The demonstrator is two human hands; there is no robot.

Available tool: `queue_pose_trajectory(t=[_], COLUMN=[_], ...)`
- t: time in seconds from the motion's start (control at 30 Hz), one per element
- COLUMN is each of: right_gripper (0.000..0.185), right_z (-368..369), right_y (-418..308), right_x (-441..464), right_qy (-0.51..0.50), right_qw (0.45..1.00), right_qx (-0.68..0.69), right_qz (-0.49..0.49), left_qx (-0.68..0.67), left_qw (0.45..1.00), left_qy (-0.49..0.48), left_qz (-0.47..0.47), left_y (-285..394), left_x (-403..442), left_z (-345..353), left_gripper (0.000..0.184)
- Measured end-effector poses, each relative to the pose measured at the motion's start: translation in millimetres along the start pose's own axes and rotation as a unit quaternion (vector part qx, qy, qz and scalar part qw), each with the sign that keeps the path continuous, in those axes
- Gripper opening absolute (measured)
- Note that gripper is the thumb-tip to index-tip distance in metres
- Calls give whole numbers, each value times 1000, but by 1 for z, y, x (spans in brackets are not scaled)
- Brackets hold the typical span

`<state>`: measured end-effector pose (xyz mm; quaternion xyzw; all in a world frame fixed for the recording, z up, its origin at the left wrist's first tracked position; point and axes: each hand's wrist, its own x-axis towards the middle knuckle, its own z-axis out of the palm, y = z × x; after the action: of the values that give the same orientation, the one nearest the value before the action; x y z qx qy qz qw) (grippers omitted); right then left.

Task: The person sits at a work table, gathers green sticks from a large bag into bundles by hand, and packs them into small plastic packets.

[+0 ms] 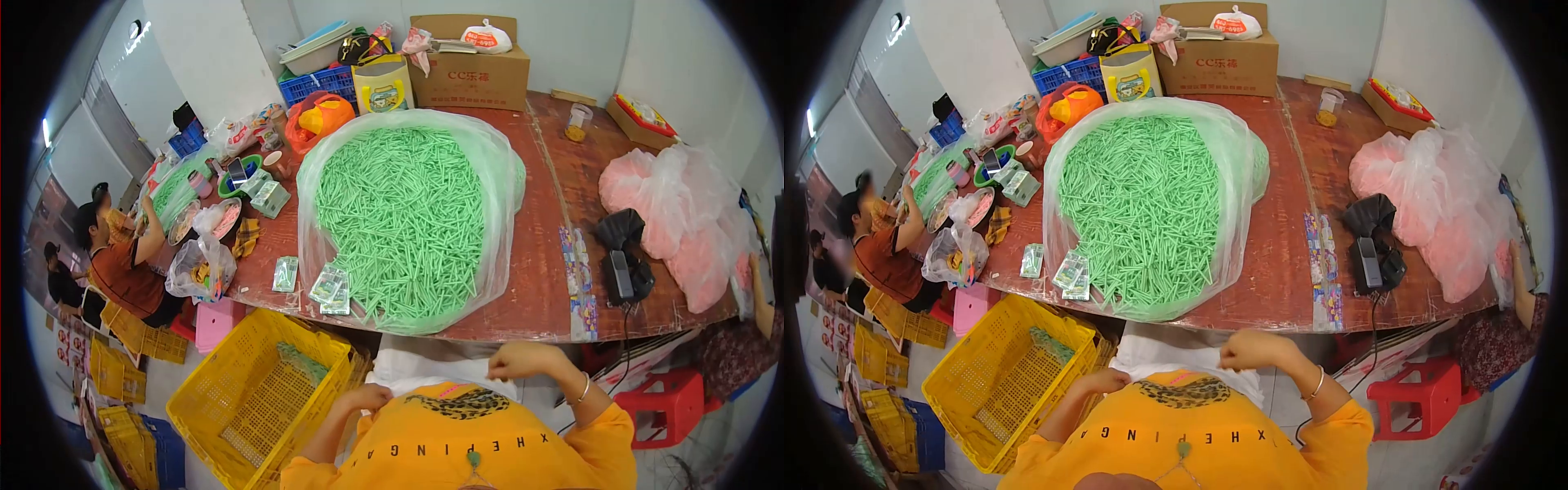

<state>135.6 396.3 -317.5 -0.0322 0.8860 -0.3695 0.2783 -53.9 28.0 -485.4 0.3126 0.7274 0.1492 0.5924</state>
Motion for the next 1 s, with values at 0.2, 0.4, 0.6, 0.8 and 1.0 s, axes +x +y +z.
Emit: queue_pose_trajectory(t=[0.2, 0.4, 0.6, 0.8, 1.0], right_gripper=[34, 30, 30, 21, 33], right_z=[160, 145, 44, -19, -43], right_y=[110, 105, 0, -33, -1], right_x=[23, 25, 24, 27, -2], right_qy=[10, -137, 142, 389, 583], right_qw=[975, 969, 989, 918, 804], right_qx=[-180, -141, -1, -43, -80], right_qz=[127, 148, -43, -58, 80], left_qx=[78, 20, 128, 28, 61], left_qw=[997, 997, 968, 833, 811], left_qy=[-9, -46, 155, 513, 514], left_qz=[7, 65, 153, 204, 272], left_y=[-16, -23, 102, 162, 169], left_x=[15, 0, -54, -67, -47], left_z=[2, 0, -65, -85, -51], left_gripper=[19, 20, 22, 19, 12])
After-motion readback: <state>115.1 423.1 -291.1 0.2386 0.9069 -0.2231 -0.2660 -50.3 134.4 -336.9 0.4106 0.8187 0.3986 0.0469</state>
